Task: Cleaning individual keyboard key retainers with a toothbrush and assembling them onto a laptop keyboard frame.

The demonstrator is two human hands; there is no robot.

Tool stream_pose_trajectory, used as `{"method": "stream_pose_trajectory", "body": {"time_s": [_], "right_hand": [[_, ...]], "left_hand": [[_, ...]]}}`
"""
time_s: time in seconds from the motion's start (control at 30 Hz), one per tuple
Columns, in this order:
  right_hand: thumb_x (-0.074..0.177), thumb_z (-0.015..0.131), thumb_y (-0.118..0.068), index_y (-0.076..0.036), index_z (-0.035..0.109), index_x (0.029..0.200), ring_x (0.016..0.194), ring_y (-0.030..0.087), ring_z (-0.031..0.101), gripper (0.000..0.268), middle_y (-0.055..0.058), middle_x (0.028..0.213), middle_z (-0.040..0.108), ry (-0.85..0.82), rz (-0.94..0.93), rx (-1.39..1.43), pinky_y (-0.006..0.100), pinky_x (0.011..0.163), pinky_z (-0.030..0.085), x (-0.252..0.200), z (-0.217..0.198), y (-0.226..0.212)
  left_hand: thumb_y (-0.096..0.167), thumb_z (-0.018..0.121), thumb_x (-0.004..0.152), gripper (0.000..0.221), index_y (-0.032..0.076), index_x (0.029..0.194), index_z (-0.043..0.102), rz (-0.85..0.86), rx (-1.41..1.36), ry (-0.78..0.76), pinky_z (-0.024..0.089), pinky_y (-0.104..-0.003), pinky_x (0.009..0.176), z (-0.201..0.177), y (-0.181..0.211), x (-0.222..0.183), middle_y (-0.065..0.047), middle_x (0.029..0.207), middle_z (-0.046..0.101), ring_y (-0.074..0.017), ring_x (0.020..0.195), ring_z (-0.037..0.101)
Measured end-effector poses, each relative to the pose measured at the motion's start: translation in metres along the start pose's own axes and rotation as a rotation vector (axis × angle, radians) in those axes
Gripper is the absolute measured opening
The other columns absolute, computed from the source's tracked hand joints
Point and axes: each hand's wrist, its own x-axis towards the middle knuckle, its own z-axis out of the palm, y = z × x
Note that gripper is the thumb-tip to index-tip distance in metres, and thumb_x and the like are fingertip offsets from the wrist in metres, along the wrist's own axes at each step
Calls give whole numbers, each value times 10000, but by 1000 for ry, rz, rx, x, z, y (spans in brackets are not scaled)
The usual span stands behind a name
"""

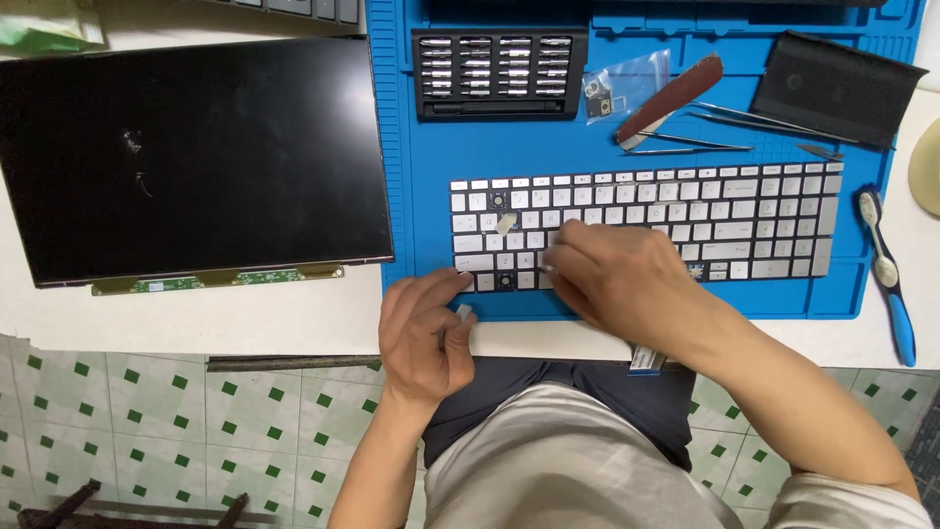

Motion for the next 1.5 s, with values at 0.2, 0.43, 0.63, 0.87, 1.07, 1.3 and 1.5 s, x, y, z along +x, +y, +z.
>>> {"method": "stream_pose_trajectory", "body": {"time_s": [0.2, 0.43, 0.63, 0.87, 1.07, 1.3, 1.5], "right_hand": [[867, 714, -93, -114, 686, 799, 495, 143, 539, 77, -20, 741, 594, -23, -1, -50, 244, 448, 417, -4, 5, 3], [854, 722, -85, -116, 706, 791, 495, 133, 548, 72, -11, 731, 603, -28, -3, -17, 240, 441, 409, -3, 5, 2], [932, 681, -163, -136, 718, 852, 545, 153, 589, 92, -12, 791, 630, 54, 72, 42, 269, 467, 447, -10, -7, 20], [907, 673, -81, -119, 723, 816, 563, 160, 602, 111, 3, 784, 645, 28, 19, 104, 261, 470, 445, -5, -10, 11], [863, 712, -79, -117, 701, 778, 553, 157, 591, 94, -14, 769, 640, -40, 9, -52, 276, 474, 445, -12, -9, 20], [876, 702, -71, -130, 725, 783, 530, 114, 557, 113, -12, 763, 663, -94, 15, 35, 236, 458, 414, -10, -10, 15], [854, 684, -33, -116, 730, 805, 530, 173, 581, 107, 19, 789, 674, -81, 10, 78, 275, 448, 430, -18, -14, 25]], "left_hand": [[204, 534, 1028, 159, 162, 887, 475, 4, -6, -1, 589, -449, 785, 1, -1, -3, -73, 1014, 782, -326, 960, 762], [197, 534, 1030, 158, 161, 891, 469, 6, -3, -4, 584, -455, 790, 2, -1, -2, -72, 1020, 777, -331, 959, 757], [211, 516, 1039, 145, 163, 913, 462, 8, -5, -17, 578, -455, 787, 1, -1, -2, -69, 1030, 769, -330, 962, 756], [214, 519, 1039, 151, 166, 912, 452, 11, 5, -31, 574, -452, 799, 1, -2, -3, -64, 1037, 761, -327, 970, 752], [222, 505, 1046, 149, 171, 921, 442, 8, 23, -31, 574, -443, 803, 2, -2, -3, -50, 1035, 761, -313, 969, 753], [208, 482, 1032, 123, 177, 913, 473, 38, 68, -53, 576, -448, 812, 0, 3, -3, -41, 1059, 759, -311, 1008, 749], [221, 379, 1028, 151, 173, 978, 512, 380, 91, -238, 532, -478, 871, 35, 35, -25, -122, 1271, 695, -376, 1207, 660]]}}
